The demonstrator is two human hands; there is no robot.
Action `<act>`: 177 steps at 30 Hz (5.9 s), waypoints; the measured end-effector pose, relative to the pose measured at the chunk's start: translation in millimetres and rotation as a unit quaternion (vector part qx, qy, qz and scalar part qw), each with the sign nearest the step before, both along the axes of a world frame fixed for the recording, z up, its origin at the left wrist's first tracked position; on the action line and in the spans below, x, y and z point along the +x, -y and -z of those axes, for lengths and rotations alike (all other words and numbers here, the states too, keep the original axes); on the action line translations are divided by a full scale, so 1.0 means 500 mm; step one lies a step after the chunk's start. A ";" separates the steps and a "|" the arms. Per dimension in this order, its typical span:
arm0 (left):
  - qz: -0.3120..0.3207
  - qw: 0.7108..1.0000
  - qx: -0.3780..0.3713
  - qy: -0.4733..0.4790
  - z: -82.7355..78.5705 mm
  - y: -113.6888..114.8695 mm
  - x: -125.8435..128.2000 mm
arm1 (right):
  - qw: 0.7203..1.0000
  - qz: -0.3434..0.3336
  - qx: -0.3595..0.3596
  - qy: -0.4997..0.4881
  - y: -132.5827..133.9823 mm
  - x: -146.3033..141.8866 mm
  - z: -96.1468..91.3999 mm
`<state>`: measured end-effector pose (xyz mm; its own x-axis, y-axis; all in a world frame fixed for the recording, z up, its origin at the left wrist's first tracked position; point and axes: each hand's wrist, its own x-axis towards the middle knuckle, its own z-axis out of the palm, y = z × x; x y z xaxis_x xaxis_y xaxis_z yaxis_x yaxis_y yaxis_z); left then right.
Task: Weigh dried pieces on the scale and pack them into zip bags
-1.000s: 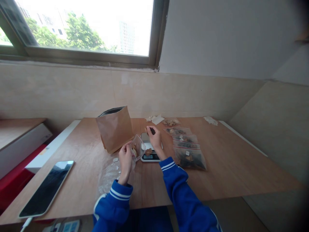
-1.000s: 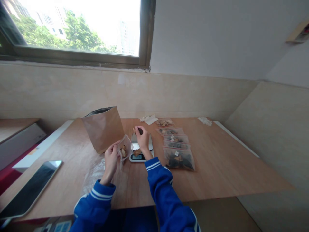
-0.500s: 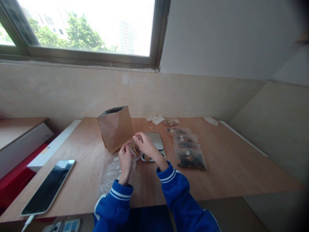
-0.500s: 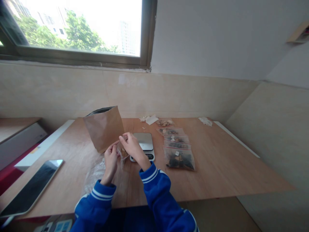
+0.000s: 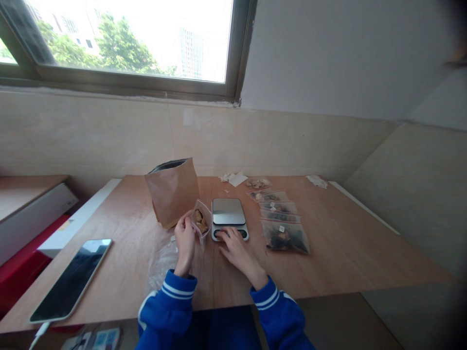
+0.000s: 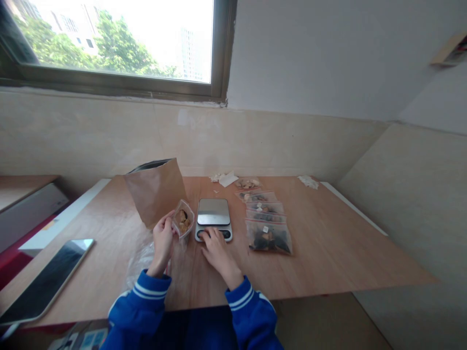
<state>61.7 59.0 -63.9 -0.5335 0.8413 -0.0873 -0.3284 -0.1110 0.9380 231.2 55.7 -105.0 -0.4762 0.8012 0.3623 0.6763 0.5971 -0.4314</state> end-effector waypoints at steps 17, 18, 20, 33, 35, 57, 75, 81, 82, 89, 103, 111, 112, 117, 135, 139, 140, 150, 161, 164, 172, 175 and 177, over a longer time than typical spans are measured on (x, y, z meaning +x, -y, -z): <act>-0.005 0.999 0.003 -0.052 -0.007 0.025 0.017 | 0.956 0.044 -0.012 -0.290 -0.056 -0.072 -0.174; -0.006 0.999 0.002 -0.053 -0.009 0.028 0.018 | 0.956 0.037 -0.011 -0.290 -0.055 -0.077 -0.176; -0.008 0.999 0.000 -0.049 -0.012 0.033 0.017 | 0.956 0.034 -0.005 -0.291 -0.044 -0.083 -0.164; 0.046 0.989 0.043 0.137 -0.019 0.063 0.048 | 0.874 0.016 -0.210 -0.438 0.078 -0.117 -0.016; 0.083 0.988 0.048 0.121 -0.023 0.072 0.045 | 0.868 0.000 -0.221 -0.445 0.071 -0.113 -0.032; 0.050 0.983 0.054 -0.169 0.061 0.030 0.003 | 0.872 0.167 -0.125 -0.442 -0.021 0.004 0.012; 0.078 0.972 0.019 -0.220 0.125 0.016 -0.009 | 0.848 0.250 -0.068 -0.463 -0.021 0.018 0.063; 0.054 0.974 0.022 -0.218 0.137 0.017 -0.009 | 0.862 0.263 -0.042 -0.430 -0.017 0.027 0.067; 0.055 0.974 0.022 -0.219 0.137 0.017 -0.009 | 0.865 0.263 -0.037 -0.426 -0.016 0.028 0.067; 0.043 0.969 0.020 -0.242 0.134 0.018 -0.010 | 0.872 0.280 -0.012 -0.402 -0.019 0.028 0.074; 0.041 0.941 0.017 -0.335 0.123 0.033 0.000 | 0.852 0.293 -0.017 -0.434 -0.019 0.029 0.074; 0.114 0.936 0.051 -0.330 0.110 0.045 0.008 | 0.834 0.289 -0.024 -0.469 -0.020 0.033 0.070; 0.113 0.937 0.053 -0.327 0.110 0.045 0.008 | 0.833 0.284 -0.029 -0.474 -0.018 0.032 0.068; 0.087 0.944 0.061 -0.311 0.109 0.045 0.007 | 0.834 0.232 -0.065 -0.496 -0.011 0.023 0.054; 0.066 0.939 0.053 -0.333 0.125 0.039 0.008 | 0.821 0.238 -0.064 -0.515 -0.007 0.022 0.050; 0.098 0.946 0.062 -0.304 0.119 0.044 0.009 | 0.806 0.225 -0.083 -0.542 -0.006 0.020 0.043; 0.106 0.946 0.066 -0.298 0.118 0.045 0.009 | 0.805 0.216 -0.091 -0.545 -0.005 0.019 0.041; 0.110 0.949 0.076 -0.284 0.111 0.051 0.012 | 0.808 0.186 -0.111 -0.548 -0.001 0.014 0.035; 0.103 0.959 0.063 -0.257 0.110 0.050 0.010 | 0.815 0.178 -0.121 -0.538 0.001 0.018 0.035; 0.138 0.957 0.070 -0.247 0.105 0.052 0.011 | 0.812 0.160 -0.135 -0.545 0.000 0.014 0.037; 0.164 0.959 0.071 -0.219 0.097 0.055 0.013 | 0.822 0.150 -0.159 -0.526 -0.003 0.008 0.046; 0.158 0.959 0.066 -0.224 0.098 0.059 0.013 | 0.827 0.153 -0.158 -0.517 -0.001 0.010 0.044; 0.151 0.960 0.066 -0.224 0.099 0.060 0.013 | 0.827 0.154 -0.159 -0.517 0.000 0.011 0.042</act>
<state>68.4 28.8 -113.4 -0.2216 0.9518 0.2122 0.0693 -0.2017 0.9770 236.6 55.9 -126.0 0.2000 0.9598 0.1970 -0.0529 0.2113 -0.9760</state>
